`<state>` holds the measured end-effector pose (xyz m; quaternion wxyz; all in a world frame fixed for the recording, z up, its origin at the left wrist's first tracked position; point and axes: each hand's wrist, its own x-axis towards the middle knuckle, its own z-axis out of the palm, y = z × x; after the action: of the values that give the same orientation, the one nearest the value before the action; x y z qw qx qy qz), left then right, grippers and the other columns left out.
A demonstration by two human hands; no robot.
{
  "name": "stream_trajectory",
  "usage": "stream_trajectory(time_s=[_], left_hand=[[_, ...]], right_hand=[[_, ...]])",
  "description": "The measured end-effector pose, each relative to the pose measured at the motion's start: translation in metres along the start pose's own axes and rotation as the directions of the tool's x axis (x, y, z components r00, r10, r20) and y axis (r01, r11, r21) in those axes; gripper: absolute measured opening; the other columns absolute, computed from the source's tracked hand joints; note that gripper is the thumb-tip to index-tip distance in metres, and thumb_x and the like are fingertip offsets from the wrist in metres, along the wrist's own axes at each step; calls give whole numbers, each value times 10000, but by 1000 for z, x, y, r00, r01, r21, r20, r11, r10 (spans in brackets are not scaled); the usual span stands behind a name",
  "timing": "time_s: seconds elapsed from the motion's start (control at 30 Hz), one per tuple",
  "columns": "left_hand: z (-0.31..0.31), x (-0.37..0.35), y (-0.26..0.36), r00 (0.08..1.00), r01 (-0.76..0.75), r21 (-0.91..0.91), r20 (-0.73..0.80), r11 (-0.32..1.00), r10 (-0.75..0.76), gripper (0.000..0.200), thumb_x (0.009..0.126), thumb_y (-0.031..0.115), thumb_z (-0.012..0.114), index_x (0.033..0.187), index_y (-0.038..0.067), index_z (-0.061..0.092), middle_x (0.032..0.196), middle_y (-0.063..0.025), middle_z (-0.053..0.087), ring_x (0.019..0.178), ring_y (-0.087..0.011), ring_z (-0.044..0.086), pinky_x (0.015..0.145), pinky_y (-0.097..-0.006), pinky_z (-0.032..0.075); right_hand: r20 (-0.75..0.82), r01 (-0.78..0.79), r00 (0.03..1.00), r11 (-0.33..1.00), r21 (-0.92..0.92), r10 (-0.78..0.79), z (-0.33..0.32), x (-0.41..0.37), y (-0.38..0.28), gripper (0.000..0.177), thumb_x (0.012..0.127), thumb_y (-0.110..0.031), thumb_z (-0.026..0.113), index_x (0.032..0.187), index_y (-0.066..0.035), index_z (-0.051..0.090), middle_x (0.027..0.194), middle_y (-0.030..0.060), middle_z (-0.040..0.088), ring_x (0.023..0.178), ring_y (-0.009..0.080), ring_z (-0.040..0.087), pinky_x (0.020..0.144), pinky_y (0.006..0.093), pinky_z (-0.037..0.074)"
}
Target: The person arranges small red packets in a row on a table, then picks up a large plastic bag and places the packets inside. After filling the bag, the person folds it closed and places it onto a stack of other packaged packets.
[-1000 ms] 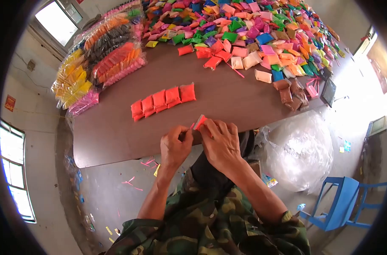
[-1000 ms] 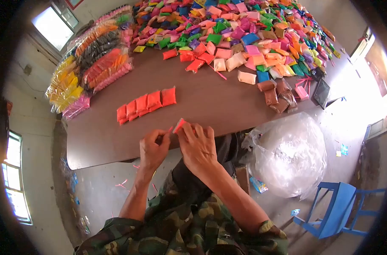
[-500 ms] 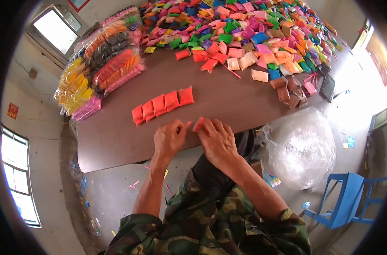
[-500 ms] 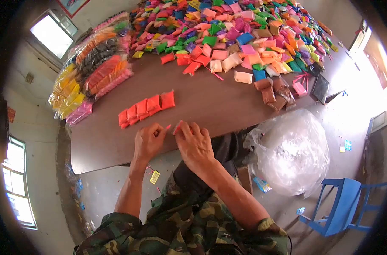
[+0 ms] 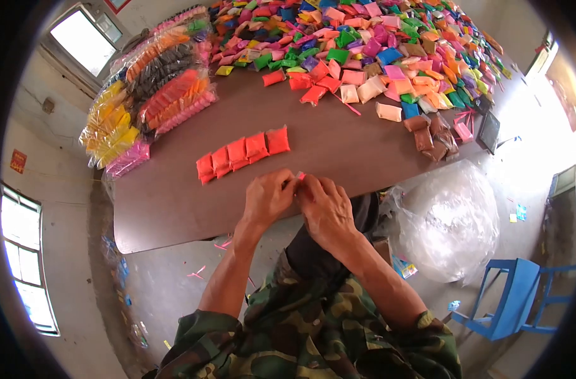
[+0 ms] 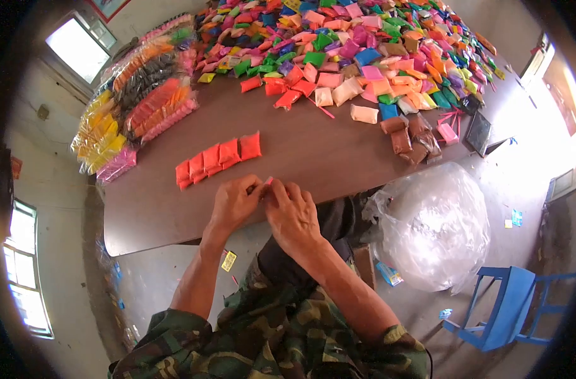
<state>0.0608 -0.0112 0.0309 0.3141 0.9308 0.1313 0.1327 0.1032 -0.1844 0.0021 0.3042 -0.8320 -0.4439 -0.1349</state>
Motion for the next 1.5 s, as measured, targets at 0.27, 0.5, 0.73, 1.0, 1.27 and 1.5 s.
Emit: stream_trajectory(time_s=[0.27,0.5,0.73,1.0,1.27,1.5], left_hand=[[-8,21,-21,999,-37,105,-4,994,37,237,944,260,744,838,49,716,719,-146,689,673,-376,688,610,-459,520],[6,-24,-3,995,-18,-74,-98,997,10,186,952,191,764,861,36,711,742,-156,699,649,-334,685,606,-432,522],[4,-21,-21,988,12,46,-153,999,-4,165,947,146,780,883,10,713,752,-172,700,625,-287,686,598,-389,518],[16,-40,-17,987,-14,55,-158,998,23,183,963,140,770,865,0,704,734,-159,698,625,-275,689,594,-386,518],[14,-50,-4,993,-57,-65,-111,996,49,157,957,133,778,880,15,709,751,-172,710,643,-313,704,608,-404,534],[5,-46,-16,983,21,-10,-184,1000,-23,139,952,116,776,873,22,712,735,-153,710,610,-296,696,586,-378,523]], right_hand=[[8,-5,1000,999,41,5,-8,1,3,387,853,-138,750,1233,-74,707,1225,98,604,1129,312,622,887,467,515],[-15,-81,996,979,189,86,-16,-1,2,386,853,-149,793,1220,-83,694,1177,99,621,1038,313,655,851,467,554],[-44,-12,999,978,208,22,-14,-5,11,253,889,-77,751,1137,-59,704,1147,81,641,1008,322,671,846,461,578],[-91,-49,993,960,274,77,-5,-8,10,196,904,-53,760,1095,-43,720,1139,113,683,993,353,676,856,468,573],[-98,-114,982,926,361,159,1,-8,8,216,897,-47,772,1103,-21,712,1137,146,678,995,393,684,867,479,575],[0,-155,986,915,373,167,-11,-11,6,303,872,-34,764,1165,4,695,1153,176,659,1046,407,685,891,488,575]])
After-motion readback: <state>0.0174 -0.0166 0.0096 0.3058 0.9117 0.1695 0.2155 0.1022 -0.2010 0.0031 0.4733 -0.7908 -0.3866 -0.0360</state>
